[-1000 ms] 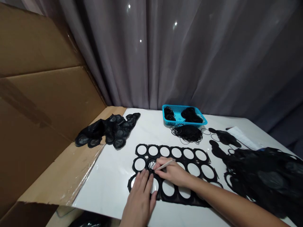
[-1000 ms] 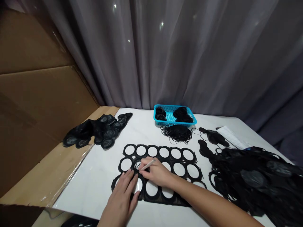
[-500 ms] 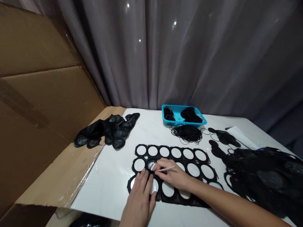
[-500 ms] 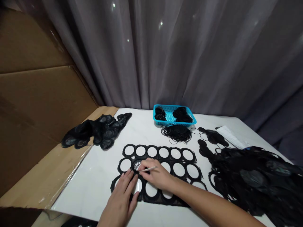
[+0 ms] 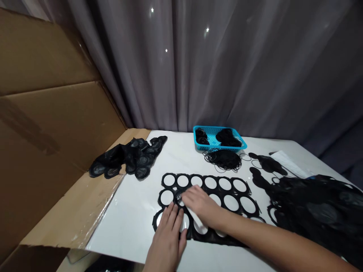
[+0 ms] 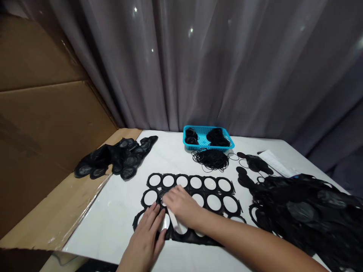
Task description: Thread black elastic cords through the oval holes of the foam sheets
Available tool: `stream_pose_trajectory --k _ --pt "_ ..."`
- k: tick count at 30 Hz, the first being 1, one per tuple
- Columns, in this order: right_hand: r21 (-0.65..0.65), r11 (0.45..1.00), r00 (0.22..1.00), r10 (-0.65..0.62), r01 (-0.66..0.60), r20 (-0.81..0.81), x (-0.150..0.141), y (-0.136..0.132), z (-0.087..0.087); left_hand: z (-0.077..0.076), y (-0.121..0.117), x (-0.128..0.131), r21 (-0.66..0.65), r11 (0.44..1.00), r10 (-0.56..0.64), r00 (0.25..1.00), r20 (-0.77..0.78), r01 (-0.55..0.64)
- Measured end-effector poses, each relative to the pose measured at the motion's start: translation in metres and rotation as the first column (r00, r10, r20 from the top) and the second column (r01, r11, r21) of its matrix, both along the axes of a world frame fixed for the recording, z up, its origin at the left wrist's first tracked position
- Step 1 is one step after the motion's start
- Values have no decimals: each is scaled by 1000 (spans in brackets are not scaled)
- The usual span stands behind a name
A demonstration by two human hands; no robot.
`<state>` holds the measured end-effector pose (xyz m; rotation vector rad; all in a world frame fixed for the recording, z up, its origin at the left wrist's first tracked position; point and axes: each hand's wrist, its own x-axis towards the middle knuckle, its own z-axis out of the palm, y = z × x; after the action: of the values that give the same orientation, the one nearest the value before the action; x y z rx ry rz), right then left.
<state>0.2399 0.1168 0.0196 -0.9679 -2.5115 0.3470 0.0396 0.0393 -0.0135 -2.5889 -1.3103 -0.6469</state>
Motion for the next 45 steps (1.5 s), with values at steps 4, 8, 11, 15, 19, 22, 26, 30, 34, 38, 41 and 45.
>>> stream_pose_trajectory --k 4,8,11,15,19,22,26,30,34,38,41,45 --pt "5 936 932 -349 351 -98 19 53 10 -1 2 0 13 1000 -2 1000 21 2" --pt "-344 821 737 -564 455 -373 52 76 17 2 6 -3 30 999 -25 999 30 24" --pt "-700 656 502 -722 280 -476 74 63 15 7 9 -1 19 1000 -8 998 62 7" --pt "-890 421 217 -866 -174 -452 99 34 10 11 14 14 -13 999 -44 995 88 45" --pt "-853 356 81 -906 -380 -415 114 15 10 8 14 29 1 991 -133 991 27 133" --pt "-825 360 77 -898 -436 -432 108 5 12 5 14 34 17 990 -137 991 -7 137" --pt "-843 401 284 -813 -360 -508 81 -14 16 5 13 33 8 993 -119 992 -34 120" --pt "-834 539 589 -639 -115 -494 56 -30 17 7 11 33 -5 994 -110 993 -52 110" --pt "-730 678 749 -525 81 -404 46 -35 16 6 9 34 -24 994 -110 993 -48 109" --pt "-616 771 824 -450 163 -345 45 -33 14 6 9 34 -37 992 -119 992 -34 118" --pt "-566 806 845 -418 174 -334 46 -35 10 5 9 34 -45 992 -118 992 -33 117" --pt "-358 919 931 -265 165 -252 43 -41 5 4 9 33 -30 993 -119 993 -19 118"
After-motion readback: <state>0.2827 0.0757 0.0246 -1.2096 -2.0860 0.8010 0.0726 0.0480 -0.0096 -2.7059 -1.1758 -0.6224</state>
